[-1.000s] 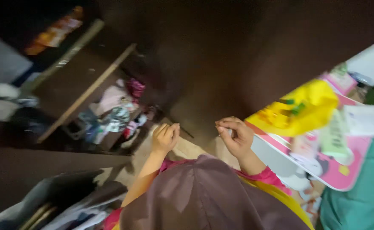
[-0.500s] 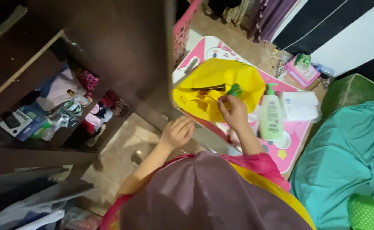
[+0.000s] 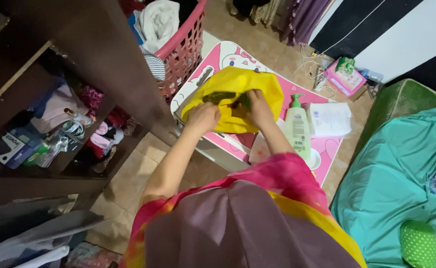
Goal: Organizing and packing various toiletry bottles and tubes into a yellow bag on the floor.
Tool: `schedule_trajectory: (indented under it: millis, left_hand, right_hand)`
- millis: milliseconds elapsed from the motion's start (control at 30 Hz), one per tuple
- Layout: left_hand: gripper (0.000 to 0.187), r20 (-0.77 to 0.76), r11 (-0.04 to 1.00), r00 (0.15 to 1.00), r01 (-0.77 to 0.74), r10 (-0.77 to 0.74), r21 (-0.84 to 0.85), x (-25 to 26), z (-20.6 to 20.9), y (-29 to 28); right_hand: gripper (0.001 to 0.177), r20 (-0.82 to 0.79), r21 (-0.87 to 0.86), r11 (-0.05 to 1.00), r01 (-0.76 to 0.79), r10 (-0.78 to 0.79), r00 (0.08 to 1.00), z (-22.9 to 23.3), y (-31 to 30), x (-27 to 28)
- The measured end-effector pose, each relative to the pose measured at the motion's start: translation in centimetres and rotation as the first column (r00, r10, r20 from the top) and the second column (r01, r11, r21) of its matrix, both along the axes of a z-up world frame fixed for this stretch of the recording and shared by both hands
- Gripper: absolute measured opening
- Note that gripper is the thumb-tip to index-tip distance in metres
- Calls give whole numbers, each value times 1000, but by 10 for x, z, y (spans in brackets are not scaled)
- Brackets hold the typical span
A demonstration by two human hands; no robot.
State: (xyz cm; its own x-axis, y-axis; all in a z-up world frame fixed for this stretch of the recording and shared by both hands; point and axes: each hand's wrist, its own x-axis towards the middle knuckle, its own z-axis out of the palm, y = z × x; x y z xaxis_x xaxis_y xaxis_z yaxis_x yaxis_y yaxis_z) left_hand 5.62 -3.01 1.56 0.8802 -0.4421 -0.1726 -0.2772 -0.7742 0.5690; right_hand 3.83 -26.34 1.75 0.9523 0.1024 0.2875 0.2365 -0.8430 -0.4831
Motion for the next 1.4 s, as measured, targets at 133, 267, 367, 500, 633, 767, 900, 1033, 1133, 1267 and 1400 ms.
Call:
schedule_trajectory:
  millis: [133,267,367,500,633,767,900,1033,1133,1267,1400]
  left_hand:
    - [56,136,993,990,44,-28,-114,15,13,-7]
    - [80,429,960,903,104,19,-260,24,24,1]
    - [78,453,908,891,157,39,-388,19,22,9]
    - [82,413,841,911,235,-15,-488,-5,31,13]
    - [94,450,893,893,187,19,-409,-22,25,13]
    - [81,360,882,906,-32,224,-470,-37,32,9]
    - [69,127,753,918,-224,377,-618,-40,14,11]
    - [73,-162,475,942,-291,293,-830,-38,-3,17]
    - [79,-304,248,943,-329,132,-911,-35,-9,22]
    - [84,-286,422,948,-318,139,-849,-34,-52,36]
    - [95,-412,767,894,-385,174,-513,-47,-30,48]
  right_hand:
    - [61,-31,7,998,-63,64,998,-39,-9,32]
    - [48,-52,24,982,-188,189,981,25,11,-3]
    - [43,-3,-9,967,-254,254,967,80,14,-30]
    - [34,136,87,936,-342,329,934,126,4,-56]
    - [30,158,212,915,-342,313,936,126,-7,-60]
    - [49,183,510,818,-265,198,963,107,4,-47]
    - [58,101,541,820,-186,156,982,39,-1,-43]
    - [60,-31,106,957,-271,276,961,48,22,-56]
    - [85,-6,-83,909,-409,410,912,52,34,-62]
    - [58,-234,-160,952,-260,219,947,2,9,-46]
    - [28,-138,288,957,-27,69,988,19,-38,-24]
